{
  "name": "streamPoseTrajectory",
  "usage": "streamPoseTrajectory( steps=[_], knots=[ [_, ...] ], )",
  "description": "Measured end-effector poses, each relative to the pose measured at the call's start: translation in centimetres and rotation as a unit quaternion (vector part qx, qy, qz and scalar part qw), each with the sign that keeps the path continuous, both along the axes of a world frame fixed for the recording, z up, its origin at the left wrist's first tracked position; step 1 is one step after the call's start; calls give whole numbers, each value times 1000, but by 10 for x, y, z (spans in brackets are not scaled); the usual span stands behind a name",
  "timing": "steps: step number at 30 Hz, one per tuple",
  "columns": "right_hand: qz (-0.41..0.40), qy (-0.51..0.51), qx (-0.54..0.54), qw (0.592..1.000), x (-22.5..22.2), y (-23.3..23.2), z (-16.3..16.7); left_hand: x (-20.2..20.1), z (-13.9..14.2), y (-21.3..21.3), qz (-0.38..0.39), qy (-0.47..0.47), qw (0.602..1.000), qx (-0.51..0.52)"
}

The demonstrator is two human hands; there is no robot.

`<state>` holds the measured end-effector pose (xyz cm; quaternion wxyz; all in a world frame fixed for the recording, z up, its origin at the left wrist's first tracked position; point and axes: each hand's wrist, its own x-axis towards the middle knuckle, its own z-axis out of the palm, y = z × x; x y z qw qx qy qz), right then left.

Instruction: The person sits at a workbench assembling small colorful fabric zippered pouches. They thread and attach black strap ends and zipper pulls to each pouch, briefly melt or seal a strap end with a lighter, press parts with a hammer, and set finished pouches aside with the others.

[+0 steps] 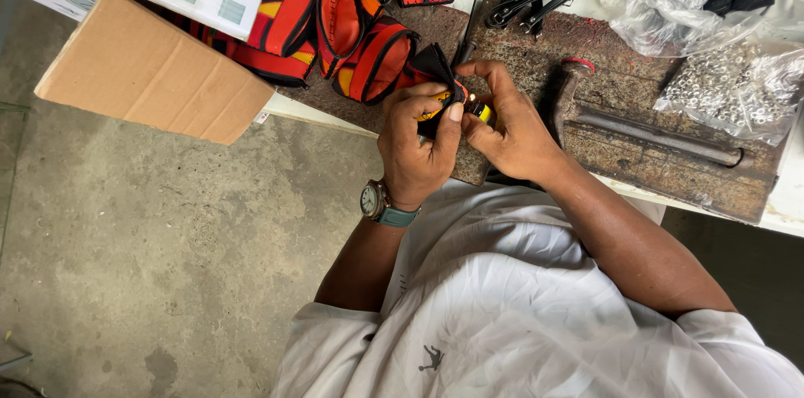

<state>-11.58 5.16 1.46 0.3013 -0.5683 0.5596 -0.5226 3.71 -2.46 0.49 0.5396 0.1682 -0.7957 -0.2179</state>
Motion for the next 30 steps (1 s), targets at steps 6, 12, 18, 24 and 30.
streamPoseTrajectory(
  steps=[6,12,18,24,30],
  knots=[
    [-1,-1,-13,1000,0,-1,0,-1,-1,0,2,2,1000,-7],
    [8,4,-46,999,0,-1,2,-1,-1,0,-12,2,1000,12],
    [-15,12,15,1000,-1,0,1,0,-1,0,-7,2,1000,-2],
    [-2,25,-31,999,-2,-1,1,0,-2,0,-10,-5,1000,-10],
    [-12,22,12,1000,-1,-1,-1,0,-3,0,-11,-6,1000,-6]
  ],
)
